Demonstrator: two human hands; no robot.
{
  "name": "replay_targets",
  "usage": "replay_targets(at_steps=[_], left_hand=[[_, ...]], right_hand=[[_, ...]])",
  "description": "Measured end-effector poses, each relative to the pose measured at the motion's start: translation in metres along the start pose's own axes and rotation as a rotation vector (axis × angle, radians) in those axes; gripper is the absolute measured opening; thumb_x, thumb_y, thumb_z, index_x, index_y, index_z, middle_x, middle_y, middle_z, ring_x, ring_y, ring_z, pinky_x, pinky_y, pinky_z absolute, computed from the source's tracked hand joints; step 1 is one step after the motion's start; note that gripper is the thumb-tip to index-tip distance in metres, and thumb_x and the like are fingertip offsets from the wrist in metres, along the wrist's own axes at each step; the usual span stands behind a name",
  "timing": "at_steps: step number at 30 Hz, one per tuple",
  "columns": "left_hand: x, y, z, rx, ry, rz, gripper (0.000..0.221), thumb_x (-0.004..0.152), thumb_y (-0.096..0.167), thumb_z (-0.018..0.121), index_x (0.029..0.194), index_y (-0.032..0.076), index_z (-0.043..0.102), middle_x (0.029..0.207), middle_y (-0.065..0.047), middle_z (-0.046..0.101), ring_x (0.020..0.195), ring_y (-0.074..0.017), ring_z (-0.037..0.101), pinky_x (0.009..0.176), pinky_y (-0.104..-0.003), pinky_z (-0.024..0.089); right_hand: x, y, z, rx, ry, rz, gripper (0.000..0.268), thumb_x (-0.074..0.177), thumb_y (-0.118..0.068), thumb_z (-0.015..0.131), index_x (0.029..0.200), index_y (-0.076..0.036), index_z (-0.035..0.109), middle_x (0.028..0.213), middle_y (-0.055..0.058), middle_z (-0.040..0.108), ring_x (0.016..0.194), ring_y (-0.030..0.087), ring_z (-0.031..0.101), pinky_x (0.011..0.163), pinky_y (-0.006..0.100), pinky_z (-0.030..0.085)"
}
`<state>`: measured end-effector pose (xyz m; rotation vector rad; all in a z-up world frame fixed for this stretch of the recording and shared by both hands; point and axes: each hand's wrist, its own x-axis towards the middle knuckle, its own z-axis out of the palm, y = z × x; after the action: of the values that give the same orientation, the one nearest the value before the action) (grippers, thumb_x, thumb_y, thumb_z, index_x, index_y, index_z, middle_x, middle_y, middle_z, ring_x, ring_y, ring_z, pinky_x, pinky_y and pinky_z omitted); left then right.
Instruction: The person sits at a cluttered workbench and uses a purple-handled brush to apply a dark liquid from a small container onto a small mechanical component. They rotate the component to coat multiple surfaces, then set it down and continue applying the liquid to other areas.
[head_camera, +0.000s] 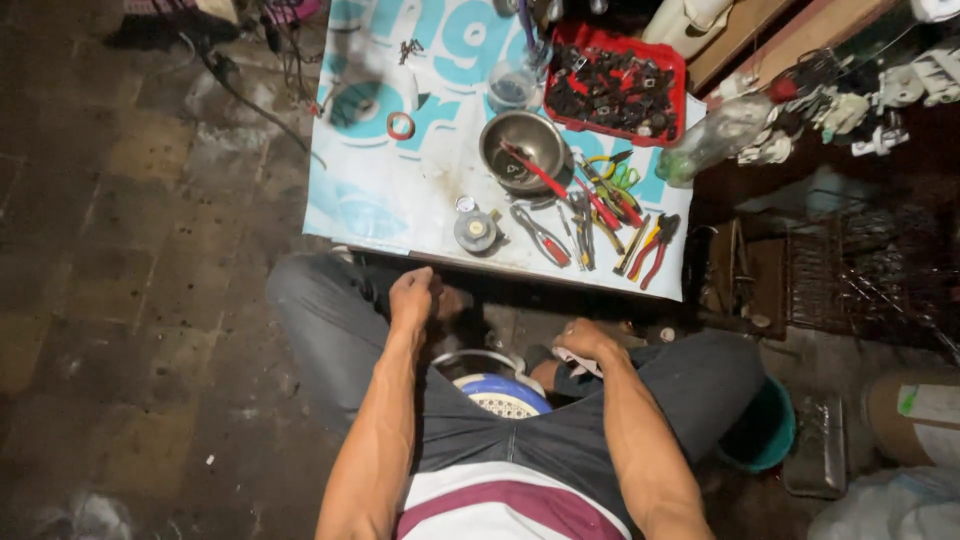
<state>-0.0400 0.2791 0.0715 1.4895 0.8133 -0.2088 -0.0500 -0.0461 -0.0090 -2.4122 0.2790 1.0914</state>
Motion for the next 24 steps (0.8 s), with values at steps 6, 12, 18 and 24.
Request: replay_targets(at_steps=[6, 12, 18, 24], left_hand=[[0.021, -0.025, 0.011, -0.150, -0.018, -0.089, 0.036, 0.095, 0.029, 0.060, 0.121, 0.005, 0.066, 0.111, -0.016, 0.071, 0.104, -0.0309, 0.070, 0.092, -0.051, 0.054], [0.020, -0.033, 0.029, -0.056, -0.087, -0.094, 0.033, 0.094, 0.028, 0.062, 0.116, 0.004, 0.067, 0.108, -0.017, 0.072, 0.097, -0.0293, 0.073, 0.080, -0.044, 0.058], [0.033, -0.045, 0.038, 0.018, -0.064, -0.042, 0.033, 0.090, 0.030, 0.067, 0.112, 0.005, 0.071, 0.098, -0.014, 0.071, 0.084, -0.0214, 0.068, 0.071, -0.038, 0.058], [0.071, -0.071, 0.040, 0.066, -0.035, 0.028, 0.029, 0.089, 0.030, 0.069, 0.104, 0.006, 0.073, 0.086, -0.008, 0.070, 0.074, -0.0156, 0.067, 0.066, -0.035, 0.058]], right_hand=[[0.008, 0.023, 0.015, 0.041, 0.033, -0.032, 0.044, 0.075, -0.039, 0.070, 0.102, -0.005, 0.078, 0.108, 0.023, 0.074, 0.111, 0.038, 0.068, 0.093, 0.046, 0.055], [-0.020, 0.036, 0.023, 0.064, -0.002, 0.058, 0.048, 0.078, -0.040, 0.069, 0.110, -0.004, 0.076, 0.117, 0.023, 0.071, 0.117, 0.037, 0.065, 0.096, 0.047, 0.053], [-0.063, 0.020, -0.002, 0.124, -0.037, 0.114, 0.054, 0.084, -0.041, 0.065, 0.122, -0.004, 0.071, 0.129, 0.023, 0.066, 0.126, 0.038, 0.059, 0.102, 0.051, 0.049], [-0.043, 0.027, 0.001, 0.184, 0.033, 0.113, 0.053, 0.080, -0.045, 0.067, 0.119, -0.009, 0.071, 0.127, 0.022, 0.067, 0.125, 0.038, 0.060, 0.102, 0.052, 0.050]])
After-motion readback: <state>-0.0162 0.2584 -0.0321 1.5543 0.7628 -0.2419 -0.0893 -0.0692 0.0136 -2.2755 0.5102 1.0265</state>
